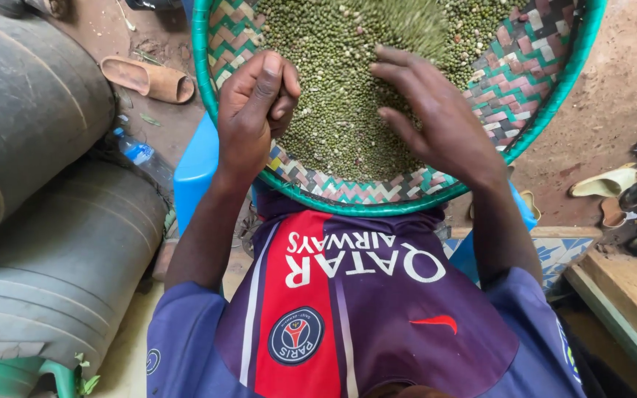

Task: Sorting through a tray of green seeds to remove debris and bad seeds by hand.

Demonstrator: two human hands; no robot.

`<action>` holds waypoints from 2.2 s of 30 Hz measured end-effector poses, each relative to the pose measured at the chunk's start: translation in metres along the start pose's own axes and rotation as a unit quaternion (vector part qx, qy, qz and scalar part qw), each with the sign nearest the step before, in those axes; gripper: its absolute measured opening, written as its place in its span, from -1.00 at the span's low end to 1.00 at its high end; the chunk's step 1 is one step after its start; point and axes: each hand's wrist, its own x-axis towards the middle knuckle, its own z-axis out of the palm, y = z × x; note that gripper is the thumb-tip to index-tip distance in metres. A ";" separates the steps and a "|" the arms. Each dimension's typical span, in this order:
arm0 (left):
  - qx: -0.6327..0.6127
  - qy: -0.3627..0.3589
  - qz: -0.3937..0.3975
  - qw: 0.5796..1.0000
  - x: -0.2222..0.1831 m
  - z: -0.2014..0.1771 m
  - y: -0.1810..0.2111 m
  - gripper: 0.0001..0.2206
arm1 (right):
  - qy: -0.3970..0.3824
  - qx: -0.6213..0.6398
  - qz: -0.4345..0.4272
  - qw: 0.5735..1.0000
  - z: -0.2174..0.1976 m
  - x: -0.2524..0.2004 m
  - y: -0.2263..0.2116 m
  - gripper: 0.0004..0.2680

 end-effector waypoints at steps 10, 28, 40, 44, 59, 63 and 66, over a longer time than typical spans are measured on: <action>-0.099 0.039 -0.048 0.993 0.009 -0.018 -0.009 -0.68 | -0.184 0.144 -0.043 0.971 0.052 -0.004 -0.023 -0.71; -0.084 0.017 -0.016 0.996 0.011 -0.017 -0.008 -0.69 | 0.116 -0.202 0.016 0.972 0.002 0.052 0.043 -0.73; -0.152 0.031 -0.021 0.988 0.011 -0.018 -0.006 -0.59 | -0.137 -0.119 -0.086 0.979 0.016 0.003 -0.001 -0.76; 0.237 -0.014 0.152 0.959 0.007 -0.011 -0.030 -0.52 | 0.028 -0.133 -0.066 0.989 -0.005 0.017 0.021 -0.80; 0.230 -0.048 0.105 0.966 0.008 -0.008 -0.016 -0.56 | 0.098 -0.242 -0.039 0.964 0.026 0.066 0.058 -0.84; 0.227 -0.054 0.112 0.966 0.008 -0.009 -0.017 -0.56 | 0.103 -0.211 -0.037 0.971 0.020 0.062 0.056 -0.81; 0.215 -0.054 0.109 0.969 0.009 -0.008 -0.016 -0.56 | 0.111 -0.172 -0.054 0.977 0.015 0.062 0.052 -0.83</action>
